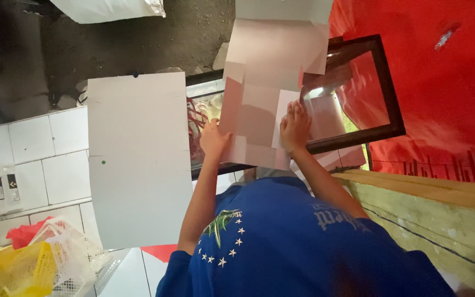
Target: The person assembles a flat cardboard sheet into a box on a glass display counter. They fold the side flaps, tuck the top flaps, and place a green product box inside. The person then folds the remaining flaps to close the box.
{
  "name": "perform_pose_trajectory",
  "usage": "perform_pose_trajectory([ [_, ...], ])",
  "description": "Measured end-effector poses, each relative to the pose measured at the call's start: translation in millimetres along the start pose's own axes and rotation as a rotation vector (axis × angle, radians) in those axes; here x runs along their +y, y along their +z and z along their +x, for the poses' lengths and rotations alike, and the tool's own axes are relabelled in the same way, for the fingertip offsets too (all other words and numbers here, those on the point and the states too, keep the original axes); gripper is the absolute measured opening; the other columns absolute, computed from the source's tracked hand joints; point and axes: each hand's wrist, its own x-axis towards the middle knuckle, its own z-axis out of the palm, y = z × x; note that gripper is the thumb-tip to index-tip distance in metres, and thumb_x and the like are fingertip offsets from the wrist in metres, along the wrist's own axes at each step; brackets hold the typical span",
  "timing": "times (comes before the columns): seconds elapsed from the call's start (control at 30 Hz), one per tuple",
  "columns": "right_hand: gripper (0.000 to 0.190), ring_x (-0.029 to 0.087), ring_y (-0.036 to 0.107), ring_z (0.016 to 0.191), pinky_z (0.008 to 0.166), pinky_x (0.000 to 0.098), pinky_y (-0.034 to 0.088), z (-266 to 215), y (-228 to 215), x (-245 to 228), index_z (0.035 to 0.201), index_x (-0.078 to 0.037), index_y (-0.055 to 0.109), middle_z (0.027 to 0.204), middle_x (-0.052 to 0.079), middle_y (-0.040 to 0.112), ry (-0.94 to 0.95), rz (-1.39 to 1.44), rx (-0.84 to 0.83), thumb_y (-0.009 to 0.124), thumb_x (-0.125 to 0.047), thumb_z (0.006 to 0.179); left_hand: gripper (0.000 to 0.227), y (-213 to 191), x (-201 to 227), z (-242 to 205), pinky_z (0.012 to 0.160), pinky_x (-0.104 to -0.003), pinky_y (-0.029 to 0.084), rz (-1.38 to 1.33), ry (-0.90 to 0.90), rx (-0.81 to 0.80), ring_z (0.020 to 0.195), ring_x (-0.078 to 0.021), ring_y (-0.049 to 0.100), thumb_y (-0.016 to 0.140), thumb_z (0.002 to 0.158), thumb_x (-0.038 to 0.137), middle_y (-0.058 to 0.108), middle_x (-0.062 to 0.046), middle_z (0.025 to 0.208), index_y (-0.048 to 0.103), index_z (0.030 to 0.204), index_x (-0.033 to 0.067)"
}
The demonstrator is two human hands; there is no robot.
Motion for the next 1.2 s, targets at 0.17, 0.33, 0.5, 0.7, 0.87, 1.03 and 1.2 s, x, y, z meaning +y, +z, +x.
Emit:
perform_pose_trajectory([
  [0.17, 0.063, 0.032, 0.036, 0.149, 0.116, 0.0580, 0.027, -9.6, -14.7, -8.2, 0.153, -0.005, 0.048, 0.160, 0.016, 0.042, 0.038, -0.020, -0.052, 0.062, -0.025, 0.095, 0.051, 8.0, 32.3, -11.1, 0.081, -0.052, 0.055, -0.101, -0.051, -0.045, 0.104, -0.0410, 0.065, 0.081, 0.077, 0.024, 0.064, -0.019, 0.112, 0.055, 0.117, 0.0067],
  [0.33, 0.061, 0.031, 0.036, 0.150, 0.118, 0.0582, 0.027, -14.1, -13.2, -6.9, 0.153, -0.007, 0.048, 0.160, 0.014, 0.042, 0.059, -0.016, -0.064, 0.060, -0.027, 0.097, 0.030, 32.0, 46.9, -25.9, 0.086, -0.053, 0.056, -0.077, -0.136, -0.218, 0.105, -0.0383, 0.069, 0.063, 0.104, 0.018, 0.068, -0.016, 0.116, 0.053, 0.132, 0.0113],
  [0.5, 0.062, 0.034, 0.036, 0.150, 0.117, 0.0620, 0.026, -12.1, -9.0, -3.6, 0.153, -0.006, 0.047, 0.159, 0.015, 0.042, 0.047, -0.025, -0.068, 0.060, -0.028, 0.096, 0.077, 89.5, 48.4, -40.6, 0.111, -0.045, 0.050, 0.004, 0.216, 0.010, 0.133, -0.0462, 0.056, 0.063, 0.087, 0.010, 0.048, -0.036, 0.148, 0.035, 0.157, -0.0086],
  [0.7, 0.064, 0.033, 0.036, 0.150, 0.118, 0.0627, 0.026, -12.7, -12.8, -6.3, 0.154, -0.006, 0.047, 0.160, 0.015, 0.042, 0.051, -0.025, -0.066, 0.060, -0.027, 0.095, 0.096, 96.4, 64.3, -51.5, 0.121, -0.056, 0.021, 0.140, 0.165, -0.160, 0.149, -0.0528, 0.021, 0.068, 0.090, 0.046, 0.014, -0.038, 0.163, 0.024, 0.156, -0.0075],
  [0.87, 0.064, 0.035, 0.036, 0.150, 0.118, 0.0620, 0.026, -15.2, -7.8, -4.0, 0.155, -0.006, 0.046, 0.162, 0.016, 0.041, 0.052, 0.000, -0.050, 0.058, -0.028, 0.096, 0.106, 86.1, 67.7, -48.1, 0.124, -0.056, 0.013, 0.202, 0.168, -0.230, 0.155, -0.0460, 0.014, 0.067, 0.087, 0.057, 0.012, -0.029, 0.167, 0.021, 0.158, -0.0079],
  [1.03, 0.064, 0.034, 0.036, 0.150, 0.119, 0.0625, 0.024, -16.5, -8.4, -3.9, 0.154, -0.006, 0.047, 0.160, 0.016, 0.042, 0.048, 0.000, -0.029, 0.058, -0.028, 0.096, 0.112, 73.1, 83.9, -35.0, 0.123, -0.061, 0.006, 0.334, 0.097, -0.378, 0.156, -0.0420, 0.011, 0.060, 0.089, 0.069, 0.012, -0.029, 0.168, 0.019, 0.156, -0.0108],
  [1.2, 0.062, 0.032, 0.036, 0.151, 0.122, 0.0627, 0.021, -19.8, -7.0, -5.1, 0.155, -0.003, 0.045, 0.161, 0.017, 0.043, 0.039, 0.036, -0.031, 0.055, -0.027, 0.099, 0.115, 94.3, 82.8, -6.7, 0.123, -0.061, 0.001, 0.497, 0.119, -0.313, 0.157, -0.0397, 0.009, 0.059, 0.089, 0.071, 0.013, -0.029, 0.167, 0.020, 0.157, -0.0139],
])
